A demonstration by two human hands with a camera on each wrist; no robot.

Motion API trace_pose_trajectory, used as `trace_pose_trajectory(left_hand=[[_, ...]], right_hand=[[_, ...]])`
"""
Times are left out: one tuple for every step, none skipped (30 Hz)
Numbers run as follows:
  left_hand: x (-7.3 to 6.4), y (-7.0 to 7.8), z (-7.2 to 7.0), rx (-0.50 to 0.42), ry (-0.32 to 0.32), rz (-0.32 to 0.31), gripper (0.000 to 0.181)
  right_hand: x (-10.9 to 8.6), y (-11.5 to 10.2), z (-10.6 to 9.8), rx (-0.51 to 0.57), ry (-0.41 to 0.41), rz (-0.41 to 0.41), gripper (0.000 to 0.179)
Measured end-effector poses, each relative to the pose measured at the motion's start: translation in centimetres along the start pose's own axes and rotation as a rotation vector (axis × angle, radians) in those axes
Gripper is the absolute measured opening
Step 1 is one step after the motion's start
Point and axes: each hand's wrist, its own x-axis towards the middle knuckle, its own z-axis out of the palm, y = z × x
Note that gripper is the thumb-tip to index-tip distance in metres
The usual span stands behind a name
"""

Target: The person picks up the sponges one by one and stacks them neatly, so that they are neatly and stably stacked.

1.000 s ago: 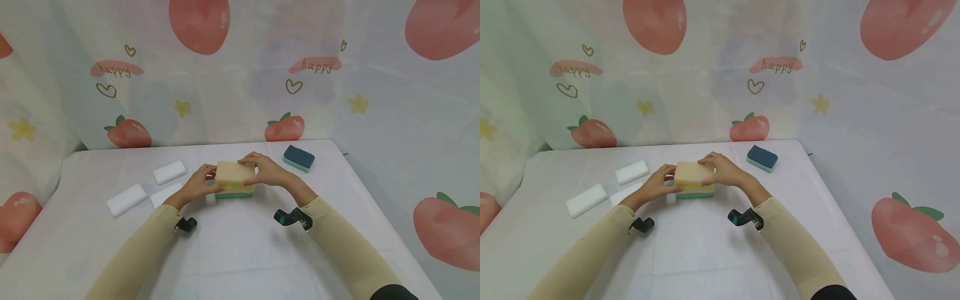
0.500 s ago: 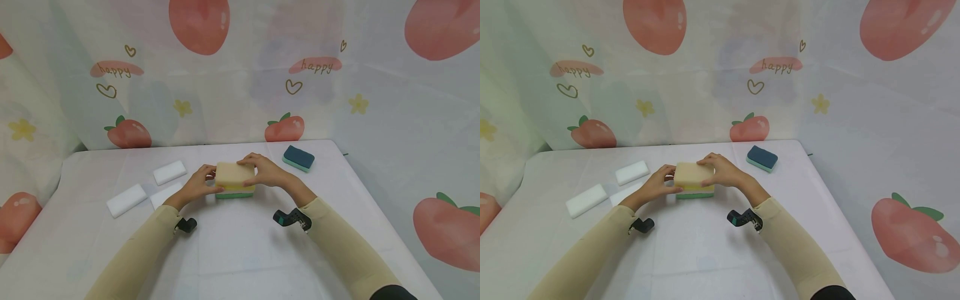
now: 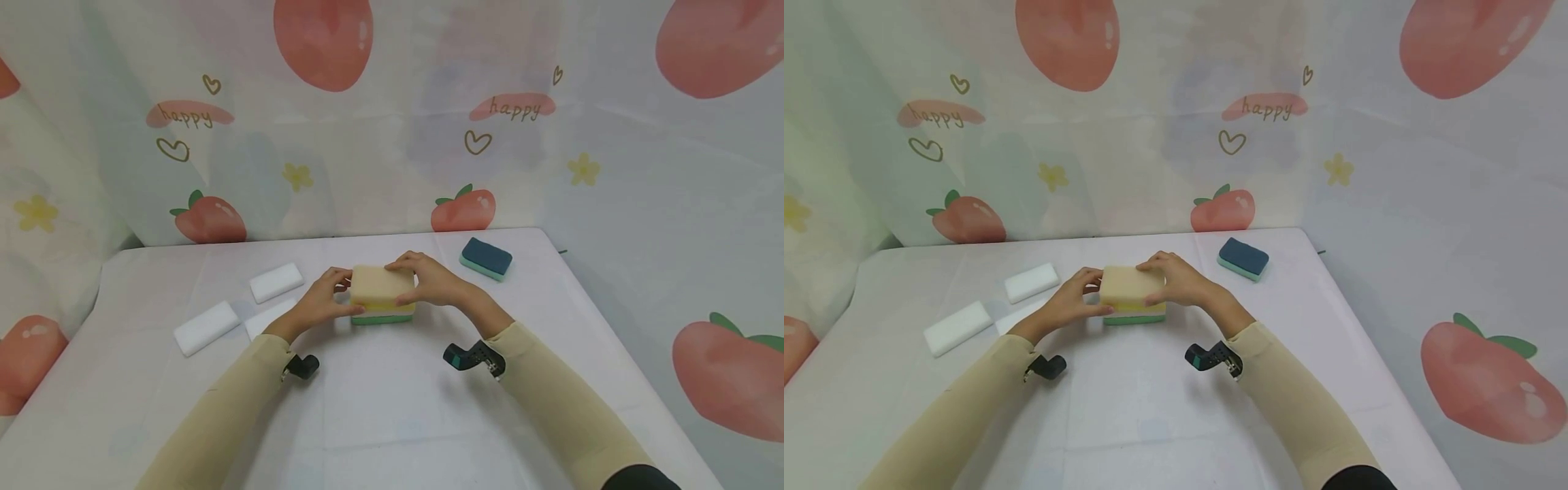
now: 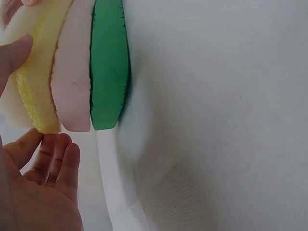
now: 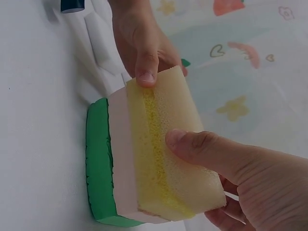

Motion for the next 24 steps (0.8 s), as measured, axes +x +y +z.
trace_pose_trajectory(left_hand=[[0.0, 0.1, -0.1, 0.002, 0.002, 0.004, 0.08], [0.0, 0.2, -0.2, 0.004, 0.004, 0.008, 0.08], [0.0, 0.3, -0.3, 0.005, 0.008, 0.017, 0.08], [0.0, 0.4, -0.5, 0.005, 0.012, 0.026, 0.081], [0.1, 0.5, -0.6, 0.007, 0.016, 0.029, 0.081], [0.2, 0.6, -0.7, 0.011, 0.02, 0.033, 0.081], [0.3, 0.7, -0.7, 0.013, 0.022, 0.037, 0.08], [0.4, 0.9, -0.9, 0.017, 0.024, 0.043, 0.08], [0.5, 1.1, -0.9, 0.022, 0.024, 0.049, 0.08], [0.6, 1.2, -1.0, 0.031, 0.023, 0.053, 0.08], [0.8, 1.4, -1.0, 0.041, 0.023, 0.053, 0.08], [0.9, 1.6, -1.1, 0.05, 0.02, 0.053, 0.079], [1.1, 1.8, -1.1, 0.057, 0.016, 0.056, 0.079], [1.2, 2.0, -1.2, 0.067, 0.012, 0.058, 0.079], [1.4, 2.2, -1.2, 0.078, 0.009, 0.06, 0.079], [1.5, 2.4, -1.2, 0.086, 0.004, 0.056, 0.078], [1.6, 2.5, -1.1, 0.089, 0.0, 0.053, 0.078], [1.6, 2.6, -1.1, 0.091, -0.002, 0.053, 0.077], [1.7, 2.7, -1.0, 0.09, -0.004, 0.05, 0.076], [1.7, 2.6, -0.9, 0.091, -0.003, 0.048, 0.076], [1.7, 2.6, -0.9, 0.089, -0.002, 0.045, 0.075], [1.7, 2.5, -0.8, 0.085, 0.001, 0.041, 0.074], [1.7, 2.4, -0.7, 0.083, 0.006, 0.041, 0.074], [1.6, 2.3, -0.6, 0.086, 0.011, 0.042, 0.073]], right_hand=[[0.0, 0.0, 0.0, -0.001, 0.0, 0.002, 0.067], [0.0, 0.0, 0.1, -0.001, 0.001, 0.003, 0.067], [0.0, 0.0, 0.1, -0.001, 0.002, 0.002, 0.067], [0.1, 0.0, 0.1, -0.003, 0.004, 0.001, 0.067], [0.1, 0.0, 0.1, -0.005, 0.005, -0.001, 0.067], [0.1, 0.1, 0.1, -0.007, 0.007, -0.003, 0.067], [0.1, 0.1, 0.1, -0.007, 0.007, -0.004, 0.067], [0.2, 0.2, 0.1, -0.008, 0.008, -0.005, 0.067], [0.2, 0.2, 0.1, -0.01, 0.008, -0.005, 0.067], [0.2, 0.2, 0.1, -0.01, 0.008, -0.006, 0.067], [0.2, 0.2, 0.1, -0.012, 0.007, -0.006, 0.067], [0.3, 0.2, 0.1, -0.014, 0.007, -0.004, 0.067], [0.3, 0.2, 0.1, -0.015, 0.007, -0.005, 0.066], [0.3, 0.2, 0.1, -0.018, 0.006, -0.004, 0.066], [0.3, 0.2, 0.1, -0.022, 0.005, -0.004, 0.066], [0.4, 0.2, 0.1, -0.024, 0.003, -0.005, 0.066], [0.4, 0.2, 0.1, -0.026, 0.002, -0.005, 0.066], [0.4, 0.2, 0.1, -0.027, 0.002, -0.006, 0.066], [0.3, 0.3, 0.1, -0.027, 0.002, -0.009, 0.066], [0.3, 0.3, 0.1, -0.027, 0.002, -0.01, 0.066], [0.2, 0.3, 0.1, -0.024, 0.003, -0.014, 0.066], [0.2, 0.3, 0.1, -0.021, 0.003, -0.013, 0.066], [0.2, 0.3, 0.1, -0.016, 0.005, -0.013, 0.066], [0.1, 0.3, 0.1, -0.013, 0.006, -0.012, 0.067]])
